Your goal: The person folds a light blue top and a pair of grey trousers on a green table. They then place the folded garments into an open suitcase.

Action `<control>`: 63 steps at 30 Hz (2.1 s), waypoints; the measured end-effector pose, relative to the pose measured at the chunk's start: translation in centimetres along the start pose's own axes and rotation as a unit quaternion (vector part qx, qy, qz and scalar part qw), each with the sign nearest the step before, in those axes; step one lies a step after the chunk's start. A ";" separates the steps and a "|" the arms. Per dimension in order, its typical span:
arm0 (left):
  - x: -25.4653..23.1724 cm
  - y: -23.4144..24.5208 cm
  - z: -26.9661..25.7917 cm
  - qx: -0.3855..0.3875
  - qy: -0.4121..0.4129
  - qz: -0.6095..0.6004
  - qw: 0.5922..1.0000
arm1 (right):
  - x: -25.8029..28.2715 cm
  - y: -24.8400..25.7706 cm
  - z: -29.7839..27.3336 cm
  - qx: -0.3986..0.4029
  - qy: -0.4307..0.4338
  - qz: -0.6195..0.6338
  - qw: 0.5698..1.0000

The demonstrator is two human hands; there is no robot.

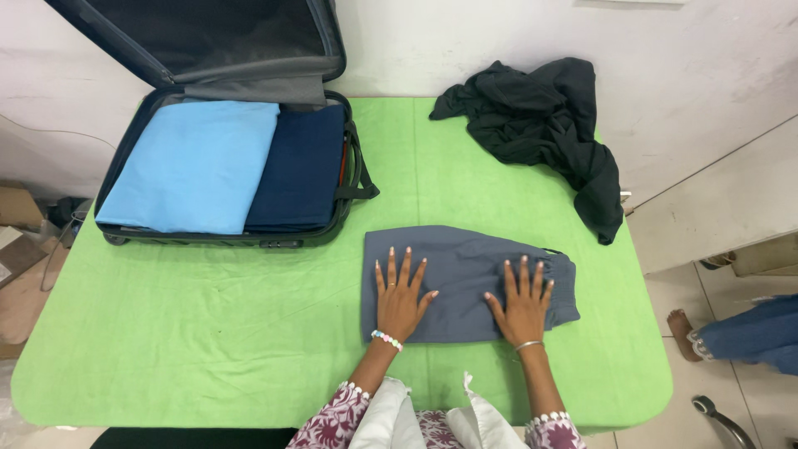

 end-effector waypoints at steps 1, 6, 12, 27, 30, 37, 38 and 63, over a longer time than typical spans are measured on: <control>0.6 -0.4 0.3 0.011 0.006 0.003 1.000 | 0.3 -0.9 0.0 0.037 0.008 -0.033 0.999; 1.9 -2.4 0.0 0.051 0.022 0.024 0.998 | -0.1 -2.3 -0.4 0.035 -0.008 -0.010 0.999; 3.7 -4.6 -0.5 -0.106 0.159 0.003 0.982 | 0.1 -2.2 -0.5 0.058 -0.018 -0.038 0.997; 7.4 -0.7 5.6 0.061 0.312 -0.661 0.680 | -0.6 0.3 1.3 0.053 -0.046 0.081 0.994; 3.5 4.9 4.7 0.095 0.212 -0.669 0.706 | -2.0 3.0 4.3 -0.032 -0.008 0.124 0.992; -2.0 16.1 2.3 0.228 -0.030 -0.586 0.777 | -5.8 4.8 12.2 0.343 0.170 0.258 0.887; -2.2 16.9 2.3 0.239 -0.063 -0.562 0.789 | -6.0 4.0 12.4 0.393 0.152 0.265 0.867; 11.7 1.4 -4.5 -0.010 0.071 -0.316 0.946 | -6.8 2.6 -0.9 -0.025 0.051 0.112 0.992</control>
Point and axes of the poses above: each hand's wrist, its own z-axis towards the middle knuckle, its own y-axis out of the back of the hand, x = y × z, the point moved 2 cm from there along z, towards the middle knuckle, and after that the axes turned 5 degrees about -x, right-handed, at the moved point
